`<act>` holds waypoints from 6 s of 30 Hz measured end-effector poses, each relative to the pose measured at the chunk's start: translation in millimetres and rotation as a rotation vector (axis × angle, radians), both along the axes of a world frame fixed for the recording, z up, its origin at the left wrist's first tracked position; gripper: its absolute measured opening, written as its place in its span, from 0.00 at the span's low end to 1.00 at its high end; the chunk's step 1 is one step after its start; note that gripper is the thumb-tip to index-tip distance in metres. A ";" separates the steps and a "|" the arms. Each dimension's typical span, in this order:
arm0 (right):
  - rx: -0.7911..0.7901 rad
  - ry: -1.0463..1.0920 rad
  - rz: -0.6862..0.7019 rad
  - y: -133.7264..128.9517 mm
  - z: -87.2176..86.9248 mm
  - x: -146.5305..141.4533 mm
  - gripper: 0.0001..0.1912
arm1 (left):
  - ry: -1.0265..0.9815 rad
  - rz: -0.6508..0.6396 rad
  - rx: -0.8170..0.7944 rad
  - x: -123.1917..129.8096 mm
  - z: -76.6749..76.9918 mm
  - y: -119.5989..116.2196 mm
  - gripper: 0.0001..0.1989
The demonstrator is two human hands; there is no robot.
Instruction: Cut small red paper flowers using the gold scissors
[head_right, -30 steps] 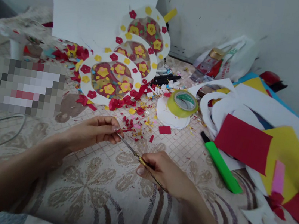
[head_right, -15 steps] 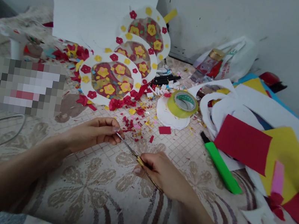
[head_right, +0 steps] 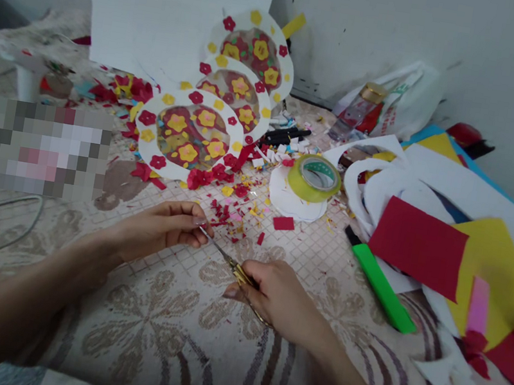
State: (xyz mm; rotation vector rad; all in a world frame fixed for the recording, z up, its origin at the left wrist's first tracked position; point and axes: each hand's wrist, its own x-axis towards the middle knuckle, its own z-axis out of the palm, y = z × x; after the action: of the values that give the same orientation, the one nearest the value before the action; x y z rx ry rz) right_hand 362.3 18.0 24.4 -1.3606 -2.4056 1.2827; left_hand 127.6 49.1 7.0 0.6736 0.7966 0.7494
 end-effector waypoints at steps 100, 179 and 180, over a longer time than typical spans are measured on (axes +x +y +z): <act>-0.021 0.468 -0.507 -8.5 -19.3 -39.0 0.05 | 0.390 -0.184 0.371 17.9 0.4 -15.5 0.06; -0.162 0.189 -0.195 -9.5 -11.2 -16.6 0.26 | -0.003 0.175 -0.025 -0.9 -0.5 1.6 0.02; -0.157 0.185 -0.195 -9.4 -11.5 -16.9 0.26 | -0.003 0.176 -0.027 -0.5 -0.6 1.6 0.02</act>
State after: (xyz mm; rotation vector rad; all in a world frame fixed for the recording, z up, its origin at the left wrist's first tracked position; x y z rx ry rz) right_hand 345.4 8.5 13.0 -1.4047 -2.0341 1.4968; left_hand 127.1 50.6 6.3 0.5834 0.8697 0.8967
